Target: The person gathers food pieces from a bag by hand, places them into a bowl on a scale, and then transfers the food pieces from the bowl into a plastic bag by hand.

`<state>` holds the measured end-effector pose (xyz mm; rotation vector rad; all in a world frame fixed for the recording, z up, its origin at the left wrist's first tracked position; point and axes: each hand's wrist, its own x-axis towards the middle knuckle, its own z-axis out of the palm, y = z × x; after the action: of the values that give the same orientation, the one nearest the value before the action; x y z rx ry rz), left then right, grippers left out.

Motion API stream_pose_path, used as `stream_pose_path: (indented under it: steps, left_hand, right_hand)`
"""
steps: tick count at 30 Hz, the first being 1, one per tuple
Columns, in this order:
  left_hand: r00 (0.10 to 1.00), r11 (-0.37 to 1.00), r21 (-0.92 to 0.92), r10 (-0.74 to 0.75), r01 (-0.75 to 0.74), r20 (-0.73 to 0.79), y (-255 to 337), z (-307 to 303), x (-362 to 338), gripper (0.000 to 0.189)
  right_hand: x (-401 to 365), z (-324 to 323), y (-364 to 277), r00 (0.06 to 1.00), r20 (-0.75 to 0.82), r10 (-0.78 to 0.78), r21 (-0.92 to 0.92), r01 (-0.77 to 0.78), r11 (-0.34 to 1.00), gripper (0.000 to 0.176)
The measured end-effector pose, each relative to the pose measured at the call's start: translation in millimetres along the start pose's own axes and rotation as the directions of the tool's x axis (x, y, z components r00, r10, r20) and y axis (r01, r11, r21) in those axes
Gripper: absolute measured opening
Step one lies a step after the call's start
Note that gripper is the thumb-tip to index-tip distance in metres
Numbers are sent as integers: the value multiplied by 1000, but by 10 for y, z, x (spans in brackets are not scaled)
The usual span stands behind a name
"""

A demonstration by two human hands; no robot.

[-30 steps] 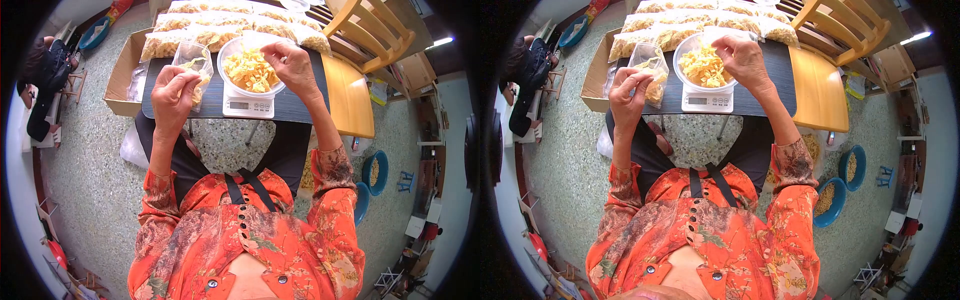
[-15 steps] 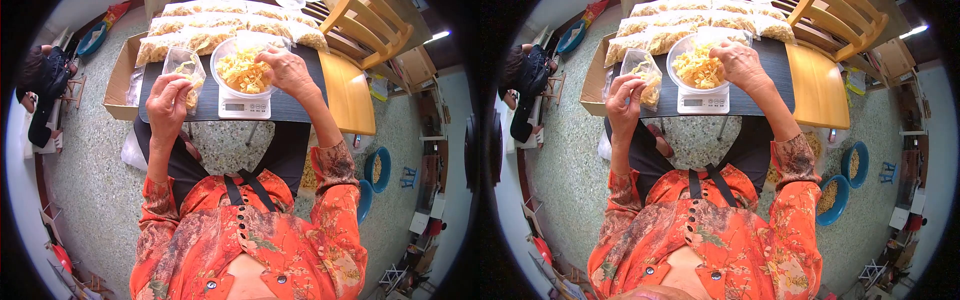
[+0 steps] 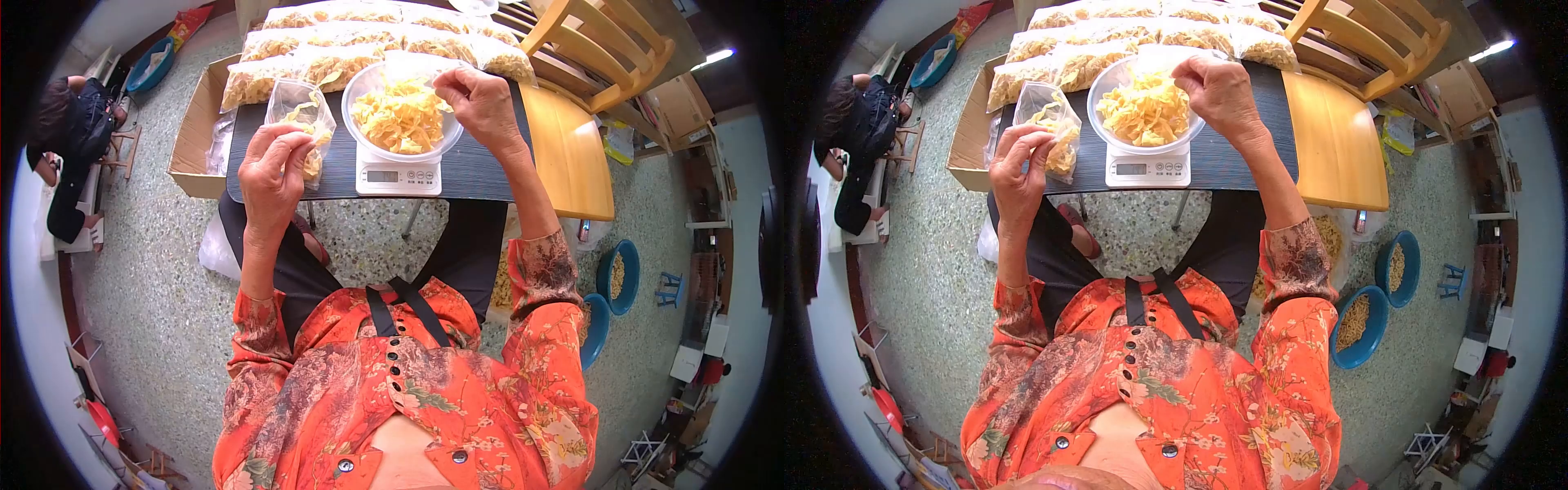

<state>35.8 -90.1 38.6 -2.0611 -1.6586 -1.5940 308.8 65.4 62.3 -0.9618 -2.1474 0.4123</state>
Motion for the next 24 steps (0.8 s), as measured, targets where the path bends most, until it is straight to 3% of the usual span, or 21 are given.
stream_pose_path:
  steps: [1, 3, 7, 9, 10, 11, 13, 14, 15, 17, 24]
  left_hand:
    - [1000, 1000, -3, -25, 25, 13, 7, -3, -7, 12]
    - [998, 999, -4, -50, 50, 29, 9, -5, -5, 12]
    - [1000, 1000, 10, 10, -10, 9, -5, -7, 15, 12]
    - [1000, 1000, 11, 11, -11, 10, -4, -8, 15, 12]
    - [1000, 1000, 16, 13, -13, 14, -4, -7, 17, 12]
    - [1000, 1000, 20, 13, -14, 18, -3, -4, 18, 12]
    - [1000, 1000, 20, 11, -11, 15, 8, -2, 15, 12]
    - [1000, 1000, 17, 14, -14, 10, 10, -6, 15, 13]
    - [1000, 1000, 20, 13, -13, 11, 9, -13, 13, 13]
    - [1000, 1000, 19, 16, -16, 14, 10, -13, 16, 12]
    - [1000, 1000, 28, 11, -11, 10, 12, -52, 18, 12]
  right_hand:
    - [1, 2, 13, 1000, -3, -1, 0, 1, 1000, 10]
    - [-4, 8, 44, 987, -1, 159, 227, -155, 961, 9]
    - [-5, -5, 49, 987, 52, 151, 277, -159, 948, 12]
    - [-13, -25, -10, 976, 213, 43, 22, -48, 999, 22]
    - [-11, -45, -128, 961, 266, 73, -96, -49, 994, 30]
    - [-20, -7, -132, 961, 265, 74, -95, -51, 994, 30]
    - [-48, 89, -134, 956, 259, -138, -68, 161, 985, 36]
    - [-50, 112, -152, 948, 313, -51, -122, 93, 988, 38]
    - [-45, 148, -161, 948, 313, -52, -120, 94, 988, 38]
    - [-35, 211, -186, 956, 272, -107, -351, 202, 914, 33]
    - [19, 329, -270, 942, 324, -91, -522, 258, 813, 16]
